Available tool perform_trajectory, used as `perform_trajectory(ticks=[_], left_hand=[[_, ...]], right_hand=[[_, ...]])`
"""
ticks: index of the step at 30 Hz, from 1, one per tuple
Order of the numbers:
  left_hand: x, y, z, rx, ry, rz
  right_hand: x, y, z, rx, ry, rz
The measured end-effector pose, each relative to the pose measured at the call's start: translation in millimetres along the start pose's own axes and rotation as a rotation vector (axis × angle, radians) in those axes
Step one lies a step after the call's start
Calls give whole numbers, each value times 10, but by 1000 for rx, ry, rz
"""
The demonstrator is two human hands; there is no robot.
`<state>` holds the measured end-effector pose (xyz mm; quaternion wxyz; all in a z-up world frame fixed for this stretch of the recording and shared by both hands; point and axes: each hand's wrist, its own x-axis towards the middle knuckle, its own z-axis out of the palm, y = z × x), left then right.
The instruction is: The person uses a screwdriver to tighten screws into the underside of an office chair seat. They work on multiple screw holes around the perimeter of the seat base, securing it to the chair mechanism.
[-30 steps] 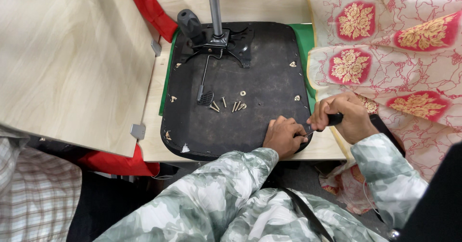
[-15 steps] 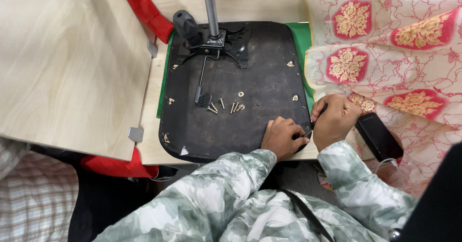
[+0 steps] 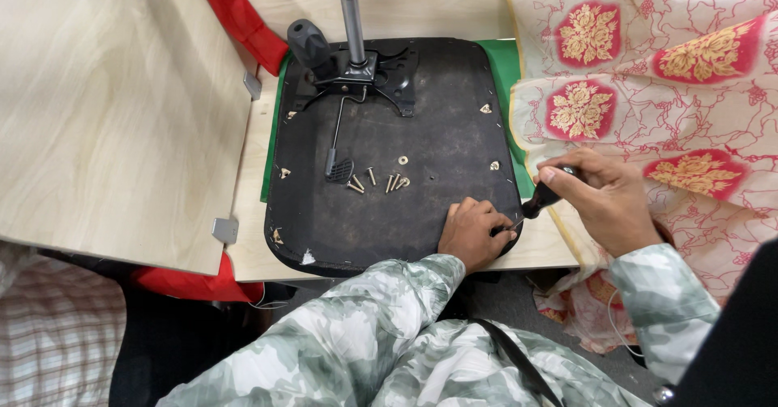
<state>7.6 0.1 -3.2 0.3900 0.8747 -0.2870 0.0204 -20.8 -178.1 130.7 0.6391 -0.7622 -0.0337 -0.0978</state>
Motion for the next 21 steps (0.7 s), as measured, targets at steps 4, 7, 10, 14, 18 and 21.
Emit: perform_trajectory(ticks=[4, 7, 10, 14, 18, 21], left_hand=[[31, 17, -16, 3, -66, -44], [24, 17, -13, 9, -62, -31], [17, -4, -14, 4, -44, -13], [12, 0, -34, -20, -31, -18], [43, 12, -30, -44, -45, -67], [43, 8, -30, -57, -31, -48]], right_hand=[[43, -85, -98, -443, 62, -44], [82, 1, 16, -635, 155, -316], [95, 161, 289, -611, 368, -358], [129, 191, 523, -418, 587, -260], [177, 87, 437, 273, 328, 14], [198, 58, 248, 96, 49, 140]])
